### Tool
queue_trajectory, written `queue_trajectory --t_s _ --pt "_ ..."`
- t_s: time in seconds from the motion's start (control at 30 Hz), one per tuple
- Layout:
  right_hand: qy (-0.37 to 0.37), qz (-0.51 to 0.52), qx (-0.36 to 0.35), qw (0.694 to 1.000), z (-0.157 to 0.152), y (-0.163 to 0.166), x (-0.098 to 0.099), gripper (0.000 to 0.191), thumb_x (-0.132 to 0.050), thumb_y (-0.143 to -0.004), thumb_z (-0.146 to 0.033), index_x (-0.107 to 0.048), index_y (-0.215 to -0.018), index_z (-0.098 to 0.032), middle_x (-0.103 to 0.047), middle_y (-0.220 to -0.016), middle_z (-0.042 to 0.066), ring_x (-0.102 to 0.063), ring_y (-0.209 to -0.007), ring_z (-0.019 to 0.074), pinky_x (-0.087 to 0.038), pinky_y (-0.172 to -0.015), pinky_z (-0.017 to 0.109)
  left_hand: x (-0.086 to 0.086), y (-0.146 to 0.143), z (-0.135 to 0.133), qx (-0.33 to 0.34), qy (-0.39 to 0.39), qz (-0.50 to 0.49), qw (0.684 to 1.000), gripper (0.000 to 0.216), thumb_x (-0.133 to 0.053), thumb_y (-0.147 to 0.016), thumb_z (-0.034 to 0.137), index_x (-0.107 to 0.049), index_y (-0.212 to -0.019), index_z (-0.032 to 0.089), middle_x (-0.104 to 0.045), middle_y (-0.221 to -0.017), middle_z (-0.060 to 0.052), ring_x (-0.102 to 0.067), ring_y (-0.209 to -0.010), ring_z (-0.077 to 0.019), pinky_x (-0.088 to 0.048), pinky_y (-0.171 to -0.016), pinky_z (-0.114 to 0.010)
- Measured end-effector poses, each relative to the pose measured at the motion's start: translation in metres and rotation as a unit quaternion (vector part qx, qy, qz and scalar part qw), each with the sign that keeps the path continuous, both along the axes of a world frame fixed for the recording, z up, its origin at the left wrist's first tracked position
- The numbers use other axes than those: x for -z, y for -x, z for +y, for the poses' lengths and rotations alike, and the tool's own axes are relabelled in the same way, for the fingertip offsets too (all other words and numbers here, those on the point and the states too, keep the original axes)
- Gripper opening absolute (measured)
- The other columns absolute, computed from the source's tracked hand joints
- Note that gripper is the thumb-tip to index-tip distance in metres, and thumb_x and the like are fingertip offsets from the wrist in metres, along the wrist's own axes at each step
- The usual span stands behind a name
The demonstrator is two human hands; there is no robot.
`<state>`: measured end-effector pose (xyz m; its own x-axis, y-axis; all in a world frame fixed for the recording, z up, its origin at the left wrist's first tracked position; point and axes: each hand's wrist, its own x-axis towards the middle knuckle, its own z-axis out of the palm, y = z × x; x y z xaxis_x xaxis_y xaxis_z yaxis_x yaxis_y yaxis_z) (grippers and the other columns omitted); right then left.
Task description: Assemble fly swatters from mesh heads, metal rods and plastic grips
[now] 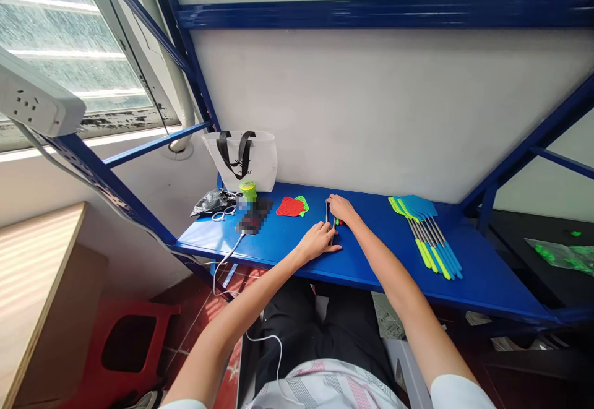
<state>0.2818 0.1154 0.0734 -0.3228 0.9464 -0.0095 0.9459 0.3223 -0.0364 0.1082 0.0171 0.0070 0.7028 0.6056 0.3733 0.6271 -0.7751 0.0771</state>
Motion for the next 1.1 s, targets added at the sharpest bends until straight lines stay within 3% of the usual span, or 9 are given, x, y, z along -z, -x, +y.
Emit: queue_trajectory --t_s 0.2,0.37,0.43,0.53,0.67,0.83,0.97,1.1 --pt "-0.007 -0.011 -0.027 1.0 -0.02 -0.004 -0.001 0.044 -0.043 -0.111 -0.013 -0.081 -0.133 -0.018 -0.075 -0.139 0.016 -0.07 -0.125 0.0281 -0.049 -0.105 0.033 0.0 0.001 0.0 0.004 0.007 -0.017 1.0 0.062 -0.055 -0.11 0.071 -0.074 -0.134 0.017 -0.07 -0.123 -0.016 -0.068 -0.114 -0.0345 -0.056 -0.101 -0.047" --pt "-0.047 0.008 -0.02 0.999 -0.034 -0.023 0.001 0.052 -0.039 -0.115 -0.019 -0.062 -0.161 -0.023 -0.066 -0.16 0.013 -0.058 -0.146 0.0284 -0.041 -0.121 0.041 -0.004 0.004 0.003 0.007 0.025 -0.036 0.999 0.062 -0.052 -0.109 0.074 -0.074 -0.134 0.021 -0.07 -0.126 -0.015 -0.068 -0.115 -0.034 -0.057 -0.1 -0.047" --pt "-0.068 0.017 0.006 0.998 -0.04 -0.041 0.003 0.056 -0.033 -0.116 -0.021 -0.053 -0.169 -0.021 -0.059 -0.168 0.015 -0.053 -0.152 0.0294 -0.04 -0.124 0.046 -0.006 0.003 0.009 0.006 0.028 -0.035 0.999 0.064 -0.054 -0.108 0.075 -0.074 -0.135 0.021 -0.07 -0.127 -0.016 -0.068 -0.115 -0.0345 -0.057 -0.1 -0.046" --pt "-0.098 0.026 0.077 0.992 -0.053 -0.083 0.006 0.057 -0.031 -0.115 -0.023 -0.051 -0.168 -0.015 -0.055 -0.17 0.02 -0.052 -0.152 0.034 -0.044 -0.119 0.05 -0.008 -0.002 0.023 -0.012 0.034 -0.024 0.999 0.069 -0.056 -0.105 0.078 -0.074 -0.133 0.018 -0.07 -0.128 -0.017 -0.067 -0.114 -0.0355 -0.056 -0.097 -0.046" --pt "-0.149 0.018 0.207 0.967 -0.079 -0.155 0.011 0.048 -0.039 -0.114 -0.027 -0.063 -0.154 -0.017 -0.067 -0.151 0.021 -0.059 -0.141 0.0343 -0.048 -0.11 0.046 -0.008 -0.008 0.042 -0.027 0.052 -0.042 0.997 0.066 -0.053 -0.108 0.077 -0.074 -0.134 0.02 -0.069 -0.13 -0.016 -0.066 -0.115 -0.0343 -0.054 -0.095 -0.043" --pt "-0.128 -0.06 0.312 0.94 -0.122 -0.224 0.018 0.042 -0.042 -0.114 -0.031 -0.068 -0.137 -0.009 -0.07 -0.133 0.027 -0.068 -0.125 0.0372 -0.052 -0.102 0.047 -0.005 -0.012 0.052 -0.047 0.061 -0.065 0.995 0.065 -0.053 -0.108 0.077 -0.074 -0.134 0.022 -0.069 -0.13 -0.014 -0.064 -0.116 -0.0328 -0.05 -0.095 -0.043" --pt "-0.067 -0.093 0.325 0.939 -0.142 -0.233 0.022 0.041 -0.048 -0.113 -0.034 -0.069 -0.136 -0.007 -0.07 -0.132 0.029 -0.071 -0.124 0.0374 -0.054 -0.1 0.046 -0.004 -0.015 0.058 -0.072 0.062 -0.073 0.993 0.062 -0.055 -0.108 0.076 -0.073 -0.135 0.023 -0.069 -0.132 -0.013 -0.062 -0.119 -0.033 -0.048 -0.097 -0.043" --pt "-0.039 -0.082 0.336 0.937 -0.139 -0.22 0.017 0.044 -0.047 -0.114 -0.033 -0.069 -0.138 -0.005 -0.069 -0.134 0.032 -0.072 -0.126 0.0386 -0.055 -0.099 0.044 -0.006 -0.021 0.066 -0.09 0.067 -0.073 0.991 0.062 -0.056 -0.108 0.076 -0.074 -0.135 0.023 -0.068 -0.134 -0.014 -0.061 -0.12 -0.033 -0.048 -0.098 -0.043"
